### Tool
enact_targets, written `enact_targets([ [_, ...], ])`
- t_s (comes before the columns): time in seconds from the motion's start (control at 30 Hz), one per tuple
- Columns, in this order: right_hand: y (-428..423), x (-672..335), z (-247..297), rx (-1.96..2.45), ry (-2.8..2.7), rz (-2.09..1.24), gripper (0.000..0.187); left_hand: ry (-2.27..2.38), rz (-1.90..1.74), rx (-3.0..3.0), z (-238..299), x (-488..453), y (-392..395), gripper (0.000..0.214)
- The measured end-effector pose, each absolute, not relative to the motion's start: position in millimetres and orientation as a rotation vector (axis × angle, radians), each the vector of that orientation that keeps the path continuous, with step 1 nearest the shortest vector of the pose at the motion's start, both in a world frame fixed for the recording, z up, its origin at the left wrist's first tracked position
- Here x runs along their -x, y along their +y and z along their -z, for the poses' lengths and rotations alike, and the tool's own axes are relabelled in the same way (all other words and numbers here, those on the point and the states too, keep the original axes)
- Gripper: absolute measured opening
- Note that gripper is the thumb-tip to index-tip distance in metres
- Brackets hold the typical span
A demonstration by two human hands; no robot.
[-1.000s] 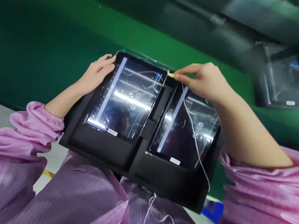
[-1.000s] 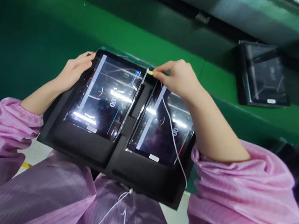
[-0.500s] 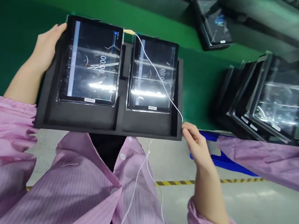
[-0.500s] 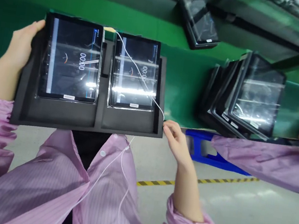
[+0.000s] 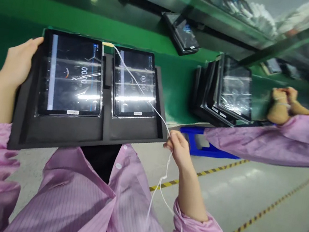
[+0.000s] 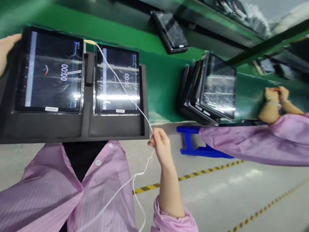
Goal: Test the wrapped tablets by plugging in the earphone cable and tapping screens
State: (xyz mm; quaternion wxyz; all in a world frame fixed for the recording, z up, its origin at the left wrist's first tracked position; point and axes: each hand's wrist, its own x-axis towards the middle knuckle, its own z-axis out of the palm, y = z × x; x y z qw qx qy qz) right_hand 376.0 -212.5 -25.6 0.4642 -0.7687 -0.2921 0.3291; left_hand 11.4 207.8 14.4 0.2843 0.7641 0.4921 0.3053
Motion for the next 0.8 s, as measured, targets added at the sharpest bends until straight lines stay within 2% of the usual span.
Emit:
enact_targets([
  [0.1, -240.4, -359.2, -17.6, 1.913, -0.769, -1.114, 0.049, 1.349, -0.857, -1.977, -12.1, -10.6, 208.1, 0.045],
  [0.2, -251.2, -335.1, -51.2, 1.684, -0.816, -1.258, 0.038, 1.334, -0.901, -2.000, -11.0, -10.7, 206.8, 0.048],
  [0.3, -230.0, -316.1, -54.8, 1.512, -0.886, -1.139, 0.028, 1.324, -0.901, -1.961, -9.3, -11.0, 207.2, 0.056],
  [0.37, -207.4, -306.8, -48.0, 1.677, -1.085, -0.964, 0.026, 1.308, -0.899, -1.920, -6.8, -10.5, 208.1, 0.066],
  [0.43, -191.0, -300.2, -44.6, 1.884, -1.341, -0.673, 0.030, 1.277, -0.882, -1.911, -3.7, -9.4, 208.3, 0.072],
  [0.5, -187.1, -296.9, -47.0, 1.873, -1.586, -0.561, 0.038, 1.255, -0.829, -1.923, -1.0, -8.4, 207.4, 0.073],
  [0.6, -197.5, -293.8, -49.6, 1.542, -1.937, -0.984, 0.054, 1.263, -0.787, -1.945, 1.0, -8.1, 204.0, 0.063],
  [0.67, -203.1, -285.2, -42.8, 1.381, -2.033, -1.206, 0.059, 1.258, -0.759, -1.948, 0.6, -8.6, 200.9, 0.060],
  [0.8, -192.4, -249.3, -16.4, 1.461, -1.822, -1.095, 0.054, 1.250, -0.722, -1.969, -0.7, -8.3, 196.9, 0.061],
])
